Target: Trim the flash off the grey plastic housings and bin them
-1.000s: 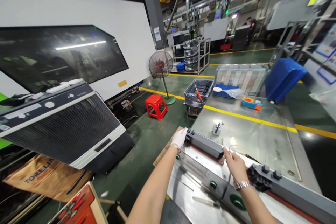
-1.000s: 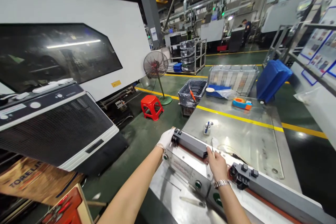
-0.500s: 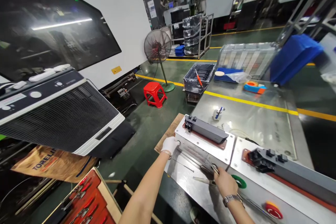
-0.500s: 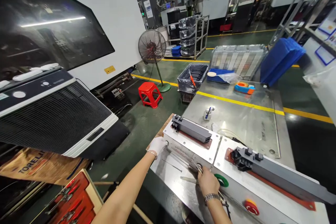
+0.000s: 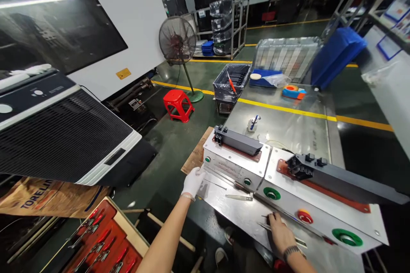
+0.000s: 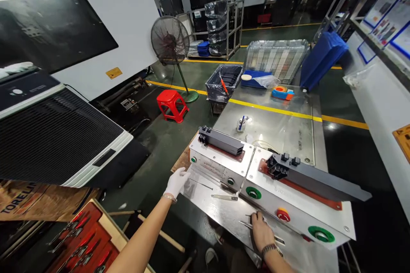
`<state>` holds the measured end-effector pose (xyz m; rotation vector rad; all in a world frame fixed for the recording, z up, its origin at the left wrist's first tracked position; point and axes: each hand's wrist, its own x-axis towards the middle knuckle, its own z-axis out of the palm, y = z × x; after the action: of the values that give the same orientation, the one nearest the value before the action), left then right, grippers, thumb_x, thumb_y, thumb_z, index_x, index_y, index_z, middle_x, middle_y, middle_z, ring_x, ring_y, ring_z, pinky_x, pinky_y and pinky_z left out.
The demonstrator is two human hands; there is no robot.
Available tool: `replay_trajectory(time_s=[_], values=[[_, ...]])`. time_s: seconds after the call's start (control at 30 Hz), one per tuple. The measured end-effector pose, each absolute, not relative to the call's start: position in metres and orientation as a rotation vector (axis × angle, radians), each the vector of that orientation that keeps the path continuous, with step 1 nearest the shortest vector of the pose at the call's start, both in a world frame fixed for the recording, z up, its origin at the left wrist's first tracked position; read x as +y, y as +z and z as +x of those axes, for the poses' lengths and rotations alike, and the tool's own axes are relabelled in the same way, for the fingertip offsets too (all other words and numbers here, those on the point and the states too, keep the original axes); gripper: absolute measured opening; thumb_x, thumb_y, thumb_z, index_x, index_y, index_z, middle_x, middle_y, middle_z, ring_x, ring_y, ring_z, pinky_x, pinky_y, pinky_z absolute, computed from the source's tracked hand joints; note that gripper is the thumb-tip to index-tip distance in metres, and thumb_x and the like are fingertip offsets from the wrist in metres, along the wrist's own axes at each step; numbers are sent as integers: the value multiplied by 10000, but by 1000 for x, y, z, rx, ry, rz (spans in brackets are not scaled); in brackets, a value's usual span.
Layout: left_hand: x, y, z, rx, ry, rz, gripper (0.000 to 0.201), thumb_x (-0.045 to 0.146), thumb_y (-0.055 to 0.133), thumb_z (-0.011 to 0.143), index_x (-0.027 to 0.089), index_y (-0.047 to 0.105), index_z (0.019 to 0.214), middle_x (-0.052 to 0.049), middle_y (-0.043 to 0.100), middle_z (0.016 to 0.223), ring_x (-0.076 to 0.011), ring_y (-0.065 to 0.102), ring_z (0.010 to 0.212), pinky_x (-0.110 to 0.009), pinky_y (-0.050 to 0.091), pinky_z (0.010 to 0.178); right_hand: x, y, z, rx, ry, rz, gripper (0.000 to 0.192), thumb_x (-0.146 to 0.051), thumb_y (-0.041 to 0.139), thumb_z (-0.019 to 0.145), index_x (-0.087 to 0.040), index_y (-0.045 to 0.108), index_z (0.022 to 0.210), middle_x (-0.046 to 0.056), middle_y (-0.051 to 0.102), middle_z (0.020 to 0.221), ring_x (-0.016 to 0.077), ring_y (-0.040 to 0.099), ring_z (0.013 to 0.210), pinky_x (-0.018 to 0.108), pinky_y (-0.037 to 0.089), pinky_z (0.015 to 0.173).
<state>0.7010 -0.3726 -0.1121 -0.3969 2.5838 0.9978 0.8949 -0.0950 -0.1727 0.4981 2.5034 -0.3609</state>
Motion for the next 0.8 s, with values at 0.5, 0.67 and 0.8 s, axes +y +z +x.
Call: replay_trajectory(time_s=[0.5, 0.67, 0.8], values=[[-273, -77, 616, 2337, 1942, 179, 800, 59, 790, 591, 176, 532, 1339, -106, 597, 1424, -236, 553, 1329, -353, 431, 1162, -101, 37, 654, 2938, -416, -151, 221, -232, 577, 960, -192, 665, 1158, 59, 699, 1192, 203, 653, 1068, 422, 511, 954], [-255, -66, 594, 2276, 2015, 351, 574, -35, 655, 570, 169, 621, 1105, -73, 724, 1162, -246, 656, 1141, -375, 487, 1098, -128, 59, 589, 2907, -119, -257, 200, -356, 614, 973, -170, 684, 983, 34, 710, 1025, 179, 673, 958, 409, 552, 893], [-255, -72, 594, 2298, 2021, 352, 598, -2, 668, 549, 160, 617, 1123, -103, 716, 1171, -262, 669, 1098, -378, 512, 1063, -138, 62, 581, 2863, 50, -329, 207, -363, 620, 972, -167, 680, 944, 24, 711, 969, 165, 680, 909, 386, 569, 854]])
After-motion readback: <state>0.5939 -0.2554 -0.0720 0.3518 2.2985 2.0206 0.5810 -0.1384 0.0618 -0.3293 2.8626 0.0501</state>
